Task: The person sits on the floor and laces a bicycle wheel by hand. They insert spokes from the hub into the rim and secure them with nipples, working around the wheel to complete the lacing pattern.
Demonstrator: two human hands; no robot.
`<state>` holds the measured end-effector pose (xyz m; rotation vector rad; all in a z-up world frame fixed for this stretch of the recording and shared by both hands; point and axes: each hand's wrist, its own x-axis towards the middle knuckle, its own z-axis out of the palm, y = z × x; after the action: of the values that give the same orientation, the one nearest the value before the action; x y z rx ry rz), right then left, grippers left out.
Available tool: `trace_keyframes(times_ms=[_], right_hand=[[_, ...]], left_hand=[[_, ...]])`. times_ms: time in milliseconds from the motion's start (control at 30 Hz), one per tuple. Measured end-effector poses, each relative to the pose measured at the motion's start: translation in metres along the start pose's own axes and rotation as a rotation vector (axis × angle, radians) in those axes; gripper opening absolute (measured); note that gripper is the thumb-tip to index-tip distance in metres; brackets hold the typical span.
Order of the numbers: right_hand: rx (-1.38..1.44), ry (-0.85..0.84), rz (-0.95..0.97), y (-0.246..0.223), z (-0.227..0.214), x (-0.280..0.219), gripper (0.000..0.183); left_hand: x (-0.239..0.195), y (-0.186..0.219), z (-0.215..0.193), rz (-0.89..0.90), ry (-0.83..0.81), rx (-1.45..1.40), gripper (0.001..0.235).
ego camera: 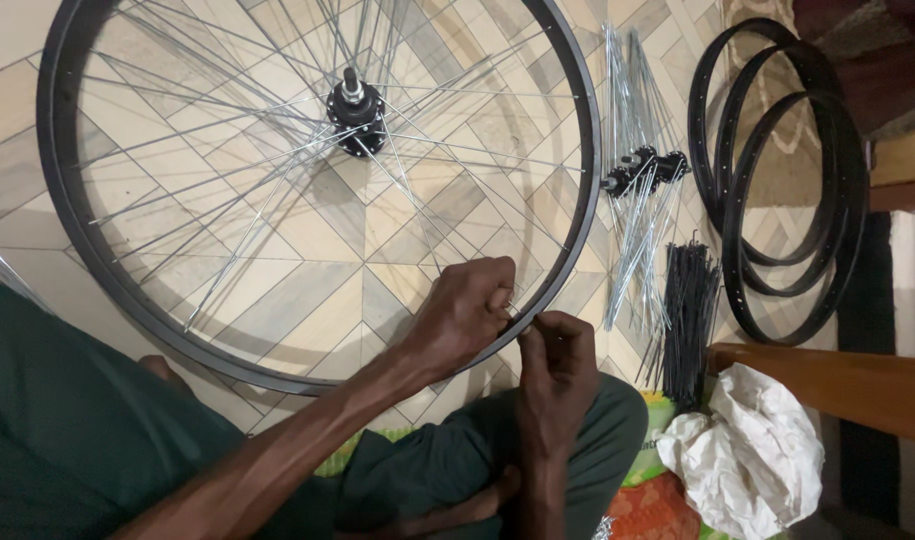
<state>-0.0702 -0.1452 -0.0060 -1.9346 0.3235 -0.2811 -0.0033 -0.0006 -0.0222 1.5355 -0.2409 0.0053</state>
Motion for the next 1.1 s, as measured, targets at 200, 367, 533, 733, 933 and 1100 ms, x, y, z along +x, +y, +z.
trace_keyframes(times_ms=[200, 367, 533, 733, 933, 1100], right_hand=[[-0.056, -0.062, -0.065, -0.0103, 0.0004, 0.0013, 0.015], [0.038, -0.065, -0.037, -0.0104, 0.0018, 0.0037, 0.016], [0.023, -0.040, 0.007, -0.0067, 0.0001, 0.0035, 0.015], [0.043, -0.070, -0.041, -0.0051, -0.0012, 0.0041, 0.015], [0.038, -0.007, -0.010, -0.0052, -0.0006, 0.0038, 0.013], [0.055, -0.093, -0.056, -0.0020, -0.0019, 0.0038, 0.013]], left_hand=[[0.0013, 0.0047, -0.0042, -0.073, -0.086, -0.103, 0.030], [-0.0020, 0.0055, -0.0017, -0.001, -0.018, -0.066, 0.036], [-0.0025, 0.0014, 0.0023, 0.005, 0.024, 0.015, 0.033], [-0.0014, 0.0004, 0.0017, 0.021, 0.023, 0.013, 0.038], [-0.0007, 0.0045, 0.0006, -0.017, 0.004, 0.001, 0.038], [-0.0013, 0.0024, -0.0008, -0.089, -0.051, -0.071, 0.029]])
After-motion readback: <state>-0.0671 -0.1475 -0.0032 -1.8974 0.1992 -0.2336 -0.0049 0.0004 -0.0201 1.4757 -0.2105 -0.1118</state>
